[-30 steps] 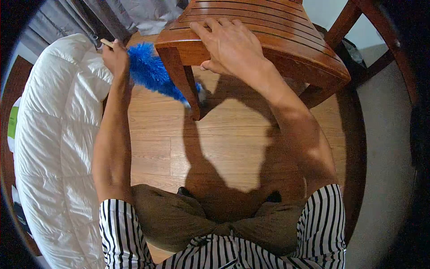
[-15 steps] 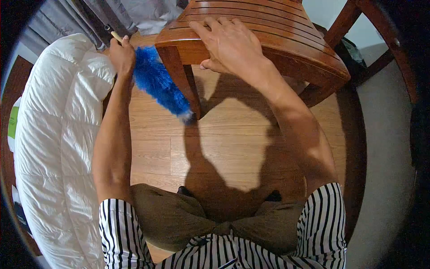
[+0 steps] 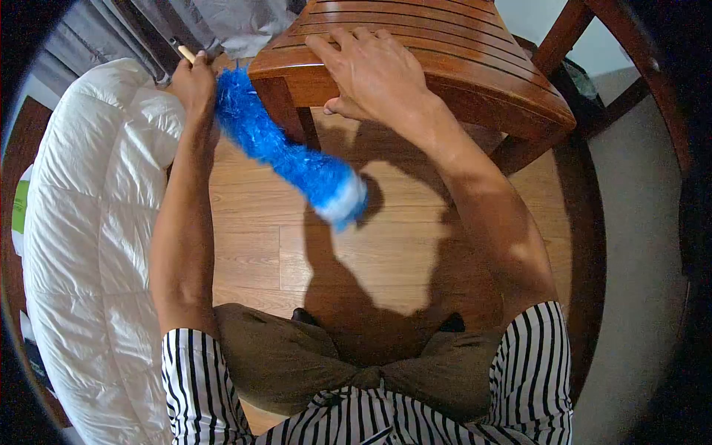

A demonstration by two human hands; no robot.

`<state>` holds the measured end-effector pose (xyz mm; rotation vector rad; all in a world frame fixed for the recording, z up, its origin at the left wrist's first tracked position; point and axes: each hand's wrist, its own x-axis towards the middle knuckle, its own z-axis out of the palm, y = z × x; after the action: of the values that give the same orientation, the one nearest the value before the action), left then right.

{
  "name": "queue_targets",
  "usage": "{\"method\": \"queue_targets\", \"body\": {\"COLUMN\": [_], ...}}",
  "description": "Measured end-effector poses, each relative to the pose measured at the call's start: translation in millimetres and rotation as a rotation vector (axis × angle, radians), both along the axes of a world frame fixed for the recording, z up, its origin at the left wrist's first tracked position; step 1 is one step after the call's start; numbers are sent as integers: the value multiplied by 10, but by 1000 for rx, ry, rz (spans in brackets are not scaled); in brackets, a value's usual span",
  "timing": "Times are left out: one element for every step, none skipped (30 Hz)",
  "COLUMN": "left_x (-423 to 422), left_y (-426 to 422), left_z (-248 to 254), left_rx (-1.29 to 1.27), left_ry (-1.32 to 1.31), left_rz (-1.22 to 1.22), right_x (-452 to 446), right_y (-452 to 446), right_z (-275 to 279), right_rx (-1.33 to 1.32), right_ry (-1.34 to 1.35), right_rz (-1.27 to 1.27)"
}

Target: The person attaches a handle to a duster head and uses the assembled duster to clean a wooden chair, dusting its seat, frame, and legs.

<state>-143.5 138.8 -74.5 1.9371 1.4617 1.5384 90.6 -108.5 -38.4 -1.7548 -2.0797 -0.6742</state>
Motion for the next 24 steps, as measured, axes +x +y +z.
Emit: {"method": "queue_targets", "body": {"left_x": [4,-49,-47,-45,-37,-26,-20,-16,-16,-28,-39,-37,-42,-47,-51,-49,-34,4,15,23,33,33,23,11], "left_y": [-43,145,105,61,15,-29,-71,-108,-139,-147,-153,-162,-128,-87,-57,-20,15,46,70,95,92,88,79,62], "left_z": [24,-61,-34,-14,0,3,1,5,21,24,27,10,-49,-97,-112,-120,-129,-174,-216,-254,-264,-271,-278,-283], "left_rx": [43,122,129,136,142,143,143,143,106,68,29,61,92,123,49,-24,-97,-268,-261,-254,-247,-250,-252,-254], "left_ry": [-11,60,107,153,198,190,182,175,145,115,86,126,165,203,227,248,270,52,30,10,-12,5,21,38], "left_rz": [20,74,89,103,116,118,120,123,97,71,45,51,57,63,41,17,-7,-134,-159,-184,-209,-232,-255,-278], "right_x": [15,24,23,23,25,19,8,2,5,8,7,1,-4,-6,1,15,25,26,24,22,20,16,12,7], "right_y": [9,23,29,34,36,21,3,-6,-2,8,15,10,0,-5,6,29,41,43,46,47,41,28,21,16], "right_z": [-17,-29,-36,-41,-41,-15,21,40,35,20,6,-1,-6,-12,-33,-63,-79,-80,-83,-85,-73,-47,-31,-26], "right_rx": [22,45,50,56,61,32,2,-27,-15,-4,7,26,44,63,77,92,107,103,99,94,75,57,39,33], "right_ry": [-4,-9,-7,-5,-3,5,14,23,14,6,-1,-2,-3,-5,-16,-29,-42,-38,-33,-28,-26,-23,-20,-16], "right_rz": [15,31,29,27,24,22,20,19,15,11,8,12,17,21,23,24,25,21,16,12,9,7,6,3]}}
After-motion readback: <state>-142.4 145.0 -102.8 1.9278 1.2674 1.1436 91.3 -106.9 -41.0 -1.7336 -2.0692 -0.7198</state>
